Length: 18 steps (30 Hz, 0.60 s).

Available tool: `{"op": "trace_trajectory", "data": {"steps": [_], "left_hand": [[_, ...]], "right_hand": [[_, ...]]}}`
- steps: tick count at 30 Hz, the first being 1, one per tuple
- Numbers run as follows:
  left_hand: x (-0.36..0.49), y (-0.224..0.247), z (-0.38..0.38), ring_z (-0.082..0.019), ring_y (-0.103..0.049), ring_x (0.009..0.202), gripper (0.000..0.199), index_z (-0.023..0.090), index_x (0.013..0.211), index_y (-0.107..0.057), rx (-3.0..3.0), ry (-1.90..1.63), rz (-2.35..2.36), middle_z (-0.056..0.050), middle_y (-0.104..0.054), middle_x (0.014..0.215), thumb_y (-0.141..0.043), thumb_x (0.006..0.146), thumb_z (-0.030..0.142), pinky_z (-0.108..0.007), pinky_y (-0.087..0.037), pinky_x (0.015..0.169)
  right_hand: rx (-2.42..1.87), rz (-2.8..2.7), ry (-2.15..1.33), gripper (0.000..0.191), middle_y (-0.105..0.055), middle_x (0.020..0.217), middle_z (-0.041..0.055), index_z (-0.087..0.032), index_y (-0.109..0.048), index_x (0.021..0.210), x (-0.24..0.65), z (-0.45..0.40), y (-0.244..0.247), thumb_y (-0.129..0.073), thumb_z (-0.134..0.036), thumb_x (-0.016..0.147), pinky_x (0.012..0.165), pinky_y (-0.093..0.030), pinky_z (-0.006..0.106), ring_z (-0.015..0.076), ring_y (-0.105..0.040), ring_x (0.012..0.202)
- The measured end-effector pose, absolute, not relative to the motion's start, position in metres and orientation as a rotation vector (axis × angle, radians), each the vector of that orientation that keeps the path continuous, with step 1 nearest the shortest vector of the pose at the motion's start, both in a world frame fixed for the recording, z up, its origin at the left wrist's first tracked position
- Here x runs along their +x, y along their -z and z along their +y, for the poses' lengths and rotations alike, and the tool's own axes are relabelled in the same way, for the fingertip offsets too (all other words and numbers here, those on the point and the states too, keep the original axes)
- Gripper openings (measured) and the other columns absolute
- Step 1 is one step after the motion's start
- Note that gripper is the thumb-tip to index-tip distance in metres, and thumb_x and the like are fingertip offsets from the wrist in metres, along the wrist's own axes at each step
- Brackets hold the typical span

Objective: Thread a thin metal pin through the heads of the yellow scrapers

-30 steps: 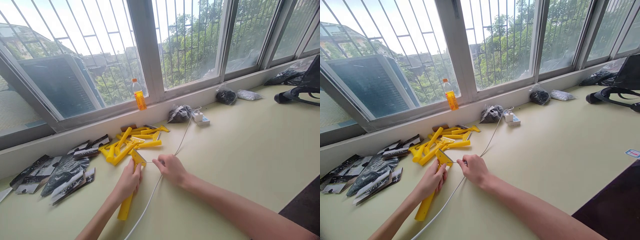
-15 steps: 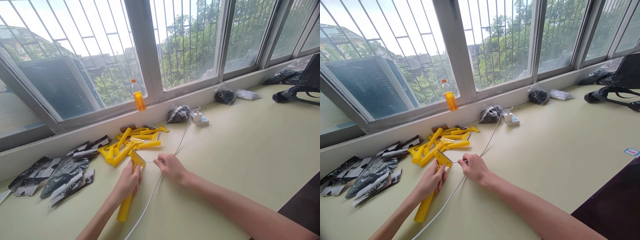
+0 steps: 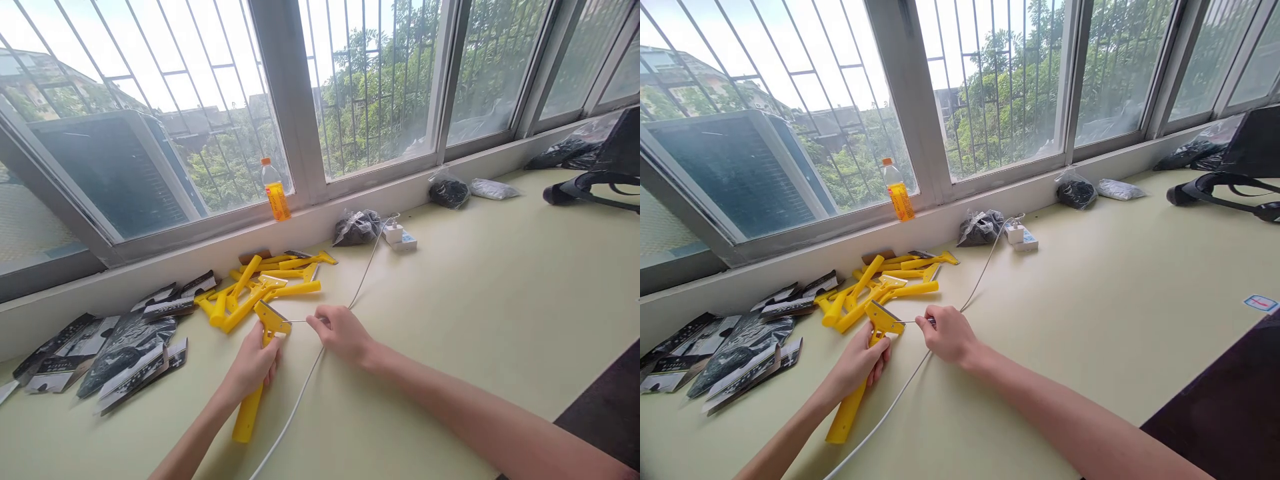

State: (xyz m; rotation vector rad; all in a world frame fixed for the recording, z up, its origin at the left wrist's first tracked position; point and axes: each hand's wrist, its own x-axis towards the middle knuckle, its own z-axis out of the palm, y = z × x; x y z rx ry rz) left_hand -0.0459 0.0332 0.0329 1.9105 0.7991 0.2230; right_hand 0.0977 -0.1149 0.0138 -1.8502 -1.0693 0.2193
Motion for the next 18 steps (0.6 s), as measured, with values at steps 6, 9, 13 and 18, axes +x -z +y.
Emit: {"op": "trace_trajectory", "data": {"steps": [6, 9, 13, 18], "left_hand": [[-0.049, -0.023, 0.054, -0.008, -0.046, 0.033, 0.035, 0.021, 0.093, -0.043, 1.648, -0.233, 0.597, 0.007, -0.057, 0.06, -0.068, 0.079, 0.04, -0.017, -0.033, 0.03], [-0.052, -0.022, 0.064, -0.005, -0.042, 0.032, 0.037, 0.021, 0.088, -0.042, 1.556, -0.257, 0.536, 0.007, -0.056, 0.062, -0.07, 0.08, 0.043, -0.015, -0.03, 0.029], [-0.053, -0.023, 0.071, -0.004, -0.043, 0.033, 0.04, 0.019, 0.079, -0.042, 1.502, -0.259, 0.48, 0.006, -0.054, 0.064, -0.071, 0.081, 0.048, -0.015, -0.028, 0.029], [-0.053, -0.023, 0.076, -0.003, -0.039, 0.031, 0.042, 0.017, 0.073, -0.046, 1.501, -0.248, 0.472, 0.005, -0.052, 0.057, -0.067, 0.084, 0.053, -0.015, -0.027, 0.029]], "right_hand": [[-1.78, -1.092, -0.125, 0.04, -0.045, 0.057, -0.0043, -0.02, -0.04, 0.064, 0.098, -0.115, -0.013, -0.051, -0.039, 0.097, 0.052, -0.024, 0.026, 0.0099, -0.033, 0.053], [-1.74, -1.114, -0.086, 0.039, -0.047, 0.058, -0.0042, -0.019, -0.042, 0.065, 0.098, -0.115, -0.013, -0.051, -0.039, 0.097, 0.053, -0.025, 0.025, 0.0097, -0.034, 0.054], [-1.704, -1.195, -0.045, 0.033, -0.05, 0.061, -0.0036, -0.019, -0.048, 0.069, 0.093, -0.116, -0.014, -0.052, -0.037, 0.097, 0.055, -0.027, 0.024, 0.0095, -0.037, 0.055], [-1.684, -1.262, -0.012, 0.029, -0.054, 0.066, -0.0018, -0.019, -0.056, 0.075, 0.088, -0.117, -0.013, -0.051, -0.036, 0.098, 0.058, -0.03, 0.024, 0.0104, -0.04, 0.057]]}}
